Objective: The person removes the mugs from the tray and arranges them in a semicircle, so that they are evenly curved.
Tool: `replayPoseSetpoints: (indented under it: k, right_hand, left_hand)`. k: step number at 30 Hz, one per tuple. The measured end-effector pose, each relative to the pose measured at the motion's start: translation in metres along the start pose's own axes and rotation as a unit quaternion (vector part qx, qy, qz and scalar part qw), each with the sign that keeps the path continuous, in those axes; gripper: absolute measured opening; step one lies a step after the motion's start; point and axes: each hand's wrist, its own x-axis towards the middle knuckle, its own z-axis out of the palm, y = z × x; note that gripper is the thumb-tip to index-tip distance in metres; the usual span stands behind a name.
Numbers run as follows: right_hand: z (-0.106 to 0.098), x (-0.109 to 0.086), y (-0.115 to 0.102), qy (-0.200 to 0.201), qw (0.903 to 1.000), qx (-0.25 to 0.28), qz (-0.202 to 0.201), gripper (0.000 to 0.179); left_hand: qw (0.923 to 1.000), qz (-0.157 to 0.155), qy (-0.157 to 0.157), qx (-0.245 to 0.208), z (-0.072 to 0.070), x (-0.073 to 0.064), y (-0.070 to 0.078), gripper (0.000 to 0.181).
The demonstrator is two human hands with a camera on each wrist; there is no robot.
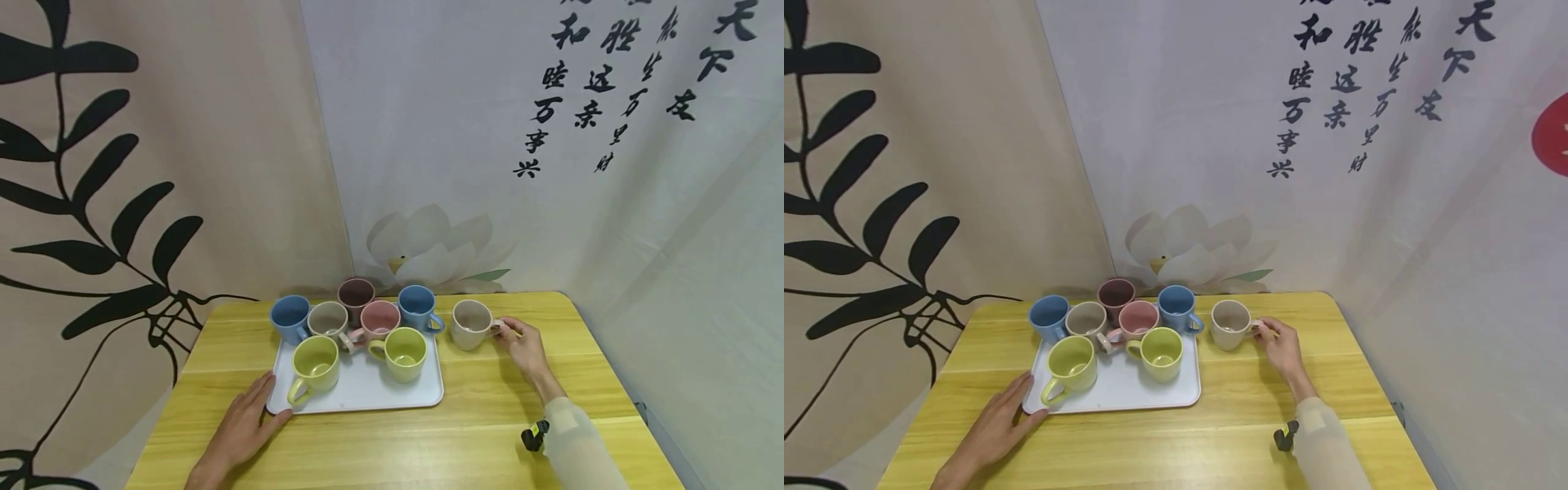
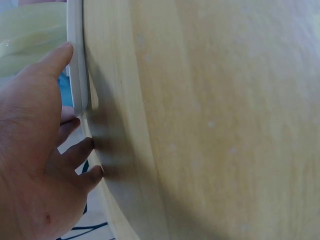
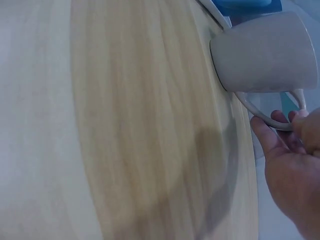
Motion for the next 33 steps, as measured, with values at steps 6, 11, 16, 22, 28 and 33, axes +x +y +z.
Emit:
replayPoseSetpoints:
  k: [6, 11, 16, 22, 28, 33]
  right_hand:
    - [0.001, 0.006, 0.0, 0.007, 0.9999, 0.01, 0.007, 0.037]
    - [0.002, 0.013, 0.002, 0.017, 0.9996, 0.018, 0.016, 0.04]
    - [0.003, 0.016, 0.0, 0.024, 0.999, 0.023, 0.028, 0.041]
    - [0.005, 0.02, -0.002, 0.027, 0.9984, 0.04, 0.031, 0.043]
    - [0.007, 0.024, -0.001, 0.033, 0.9976, 0.052, 0.031, 0.043]
    - [0.008, 0.025, -0.001, 0.038, 0.9979, 0.045, 0.028, 0.042]
  left_hand:
    - [1.0, -0.003, -0.002, 0.002, -0.001, 0.0, 0.0, 0.095]
    - [1.0, -0.003, -0.001, 0.001, 0.0, 0.0, 0.001, 0.094]
    - [1.0, -0.004, -0.003, -0.001, 0.0, -0.001, 0.002, 0.095]
    - [1.0, -0.004, -0.003, 0.001, 0.0, 0.0, 0.002, 0.095]
    - [1.0, -0.003, -0.002, 0.001, 0.0, 0.0, 0.001, 0.095]
    - [1.0, -0.002, 0.0, 0.001, 0.0, 0.0, 0.002, 0.095]
